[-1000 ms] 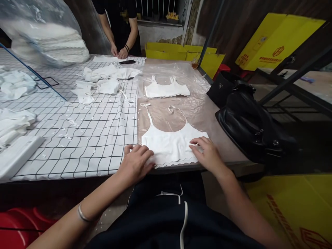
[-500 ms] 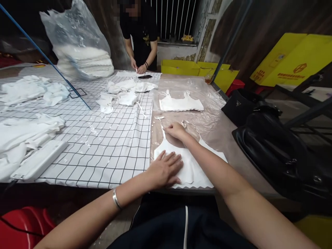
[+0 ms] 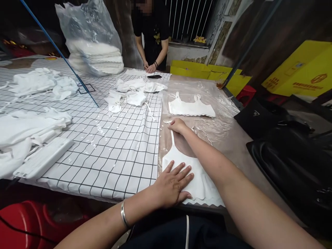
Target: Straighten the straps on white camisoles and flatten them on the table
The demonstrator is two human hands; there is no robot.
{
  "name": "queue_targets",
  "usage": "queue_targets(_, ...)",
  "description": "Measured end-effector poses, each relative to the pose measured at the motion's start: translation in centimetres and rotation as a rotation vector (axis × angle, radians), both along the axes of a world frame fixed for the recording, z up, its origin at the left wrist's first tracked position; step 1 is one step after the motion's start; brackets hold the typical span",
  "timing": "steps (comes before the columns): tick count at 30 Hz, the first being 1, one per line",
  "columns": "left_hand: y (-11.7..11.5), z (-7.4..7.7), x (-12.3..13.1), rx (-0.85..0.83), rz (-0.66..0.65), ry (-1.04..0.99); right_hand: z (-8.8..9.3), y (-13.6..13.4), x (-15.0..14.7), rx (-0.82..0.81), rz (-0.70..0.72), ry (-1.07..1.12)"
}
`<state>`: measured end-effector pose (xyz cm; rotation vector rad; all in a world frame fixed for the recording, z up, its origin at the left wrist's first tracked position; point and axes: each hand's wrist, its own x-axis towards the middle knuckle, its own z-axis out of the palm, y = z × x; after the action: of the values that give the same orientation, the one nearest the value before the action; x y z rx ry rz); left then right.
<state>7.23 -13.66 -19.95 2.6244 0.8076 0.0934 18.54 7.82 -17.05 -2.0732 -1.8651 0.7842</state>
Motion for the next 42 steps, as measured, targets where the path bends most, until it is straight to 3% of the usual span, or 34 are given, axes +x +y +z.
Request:
queue_targets(4, -0.1, 0.1, 0.0, -0.028, 0.008, -0.004, -0.1, 1.0, -0.2, -0.045, 0.015, 0.028)
queue_targets(15, -0.2, 0.0, 0.2, -0.034, 0.018, -0.011, 0.7, 0.7, -0.7, -0.043, -0.062, 0.154)
queue_targets(22, -0.2, 0.3, 0.2, -0.045, 0.028, -0.01, 4.3, 0.9, 0.8, -0.138, -0.155, 0.575)
queue_targets(31, -0.2, 0.0, 0.1, -0.084, 0.042, -0.05, 9.7, 1.4, 2.3, 0.102, -0.321, 0.983)
queue_targets(34, -0.1, 1.3, 0.3, -0.328, 0.119, -0.256, 10.9, -2.9, 3.4, 0.294, -0.217, 1.075)
queue_targets(36, 0.2, 2.7, 0.5, -0.699, 0.247, -0.576, 10.4, -8.5, 4.4, 0.473, -0.057, 1.061)
queue_targets(39, 1.1, 4.3, 1.0, -1.418, 0.423, -1.082, 7.9, -18.5, 5.9, 0.54, 0.114, 0.811)
queue_targets(40, 1.5, 4.6, 1.0, -1.591, 0.472, -1.205, 6.8, -21.4, 6.4, 0.503, 0.196, 0.704)
queue_targets(42, 2.0, 4.8, 1.2, -1.771, 0.587, -1.368, 4.6, -25.4, 7.4, 0.48, 0.253, 0.569)
